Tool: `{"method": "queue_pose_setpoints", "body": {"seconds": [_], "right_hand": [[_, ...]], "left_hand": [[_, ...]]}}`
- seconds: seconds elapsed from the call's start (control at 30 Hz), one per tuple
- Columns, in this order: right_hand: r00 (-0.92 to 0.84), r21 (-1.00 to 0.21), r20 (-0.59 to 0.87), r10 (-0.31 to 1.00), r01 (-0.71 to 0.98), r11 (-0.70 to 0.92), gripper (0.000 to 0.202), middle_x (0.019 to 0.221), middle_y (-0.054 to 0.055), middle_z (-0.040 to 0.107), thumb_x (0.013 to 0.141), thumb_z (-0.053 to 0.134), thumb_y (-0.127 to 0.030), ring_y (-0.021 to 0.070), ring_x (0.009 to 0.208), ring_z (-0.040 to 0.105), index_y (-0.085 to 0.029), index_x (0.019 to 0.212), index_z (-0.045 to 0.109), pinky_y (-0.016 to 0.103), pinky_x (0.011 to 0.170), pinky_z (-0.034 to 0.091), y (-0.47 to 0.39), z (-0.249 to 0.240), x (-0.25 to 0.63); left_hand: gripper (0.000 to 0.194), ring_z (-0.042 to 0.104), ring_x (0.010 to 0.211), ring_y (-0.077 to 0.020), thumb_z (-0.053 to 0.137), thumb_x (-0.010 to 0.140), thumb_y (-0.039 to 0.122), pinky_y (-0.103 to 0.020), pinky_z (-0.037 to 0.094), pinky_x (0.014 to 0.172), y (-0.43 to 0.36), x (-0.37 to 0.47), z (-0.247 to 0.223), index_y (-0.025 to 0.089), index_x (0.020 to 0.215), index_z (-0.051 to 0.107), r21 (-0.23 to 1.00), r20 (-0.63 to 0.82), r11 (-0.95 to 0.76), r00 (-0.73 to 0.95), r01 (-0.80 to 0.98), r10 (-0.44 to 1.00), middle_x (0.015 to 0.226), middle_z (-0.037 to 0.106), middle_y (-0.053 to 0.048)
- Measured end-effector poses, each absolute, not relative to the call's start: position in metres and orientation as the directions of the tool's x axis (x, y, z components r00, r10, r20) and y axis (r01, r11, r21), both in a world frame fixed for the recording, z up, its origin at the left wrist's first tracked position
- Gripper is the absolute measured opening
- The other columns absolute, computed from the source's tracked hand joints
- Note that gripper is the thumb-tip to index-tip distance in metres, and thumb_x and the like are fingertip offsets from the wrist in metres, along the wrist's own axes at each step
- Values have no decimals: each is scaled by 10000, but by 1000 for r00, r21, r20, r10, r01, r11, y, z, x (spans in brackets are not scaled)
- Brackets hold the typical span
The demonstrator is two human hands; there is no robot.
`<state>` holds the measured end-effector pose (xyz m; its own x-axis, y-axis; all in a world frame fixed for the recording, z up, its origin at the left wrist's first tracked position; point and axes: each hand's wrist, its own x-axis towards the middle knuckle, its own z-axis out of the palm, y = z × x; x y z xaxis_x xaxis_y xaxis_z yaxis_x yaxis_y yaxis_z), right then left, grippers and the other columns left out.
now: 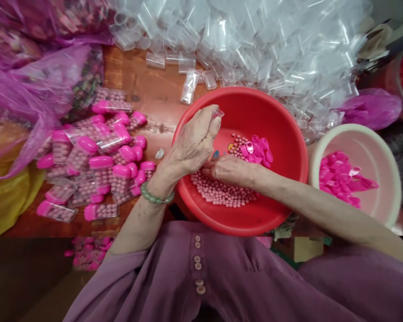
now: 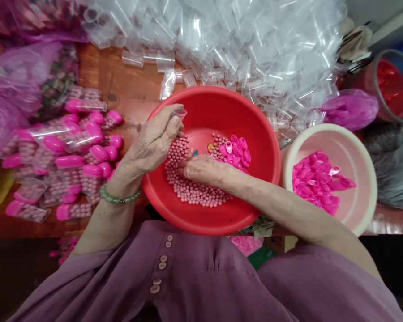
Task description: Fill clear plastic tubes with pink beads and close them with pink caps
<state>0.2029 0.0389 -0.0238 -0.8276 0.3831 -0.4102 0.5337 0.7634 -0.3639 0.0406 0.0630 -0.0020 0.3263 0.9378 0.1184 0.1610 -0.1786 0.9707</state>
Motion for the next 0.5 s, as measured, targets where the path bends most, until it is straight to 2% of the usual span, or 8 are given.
{"method": "queue_pose_setpoints", "body": {"seconds": [0.13, 0.23, 0.33, 0.43, 0.5], "right_hand": [[-883, -565, -388, 263, 453, 690, 267, 1017, 103, 708, 879, 459, 2, 181, 906, 658, -127, 979, 670, 296, 766, 493, 27, -23, 199], [-896, -735, -361, 259, 444, 513, 307, 1015, 79, 715, 786, 565, 32, 166, 929, 654, -123, 1032, 662, 276, 812, 503, 24, -22, 204], [-873, -801, -382, 303, 476, 364, 365, 1020, 55, 722, 773, 652, -11, 151, 921, 658, -128, 1119, 638, 264, 826, 507, 24, -17, 212], [-845, -835, -380, 376, 488, 253, 321, 1036, 44, 719, 828, 686, -144, 149, 912, 654, -156, 1142, 625, 267, 819, 502, 22, -5, 223], [-825, -806, -370, 427, 514, 294, 242, 981, 41, 711, 859, 670, -198, 149, 860, 643, -157, 1095, 634, 267, 781, 490, 19, 4, 231]], "left_hand": [[199, 617, 1052, -223, 428, 977, 323, -396, 499, 949, 64, 39, 1, 210, 1066, 566, 967, 113, -196, 420, 161, 901, 1057, 629, -67], [157, 621, 946, -191, 547, 906, 292, -351, 501, 889, 71, 38, -2, 185, 1014, 584, 969, 97, -198, 512, 147, 853, 991, 636, -49], [219, 623, 901, -189, 643, 824, 272, -334, 492, 857, 82, 36, -6, 170, 1015, 612, 946, 100, -264, 607, 187, 788, 953, 652, -42], [265, 616, 924, -202, 631, 792, 207, -337, 479, 863, 93, 37, -8, 158, 1052, 624, 800, 96, -489, 729, 348, 677, 1001, 667, -62], [281, 607, 939, -213, 602, 776, 142, -340, 467, 861, 99, 41, -9, 134, 1055, 631, 627, 38, -640, 803, 444, 594, 1028, 668, -93]]}}
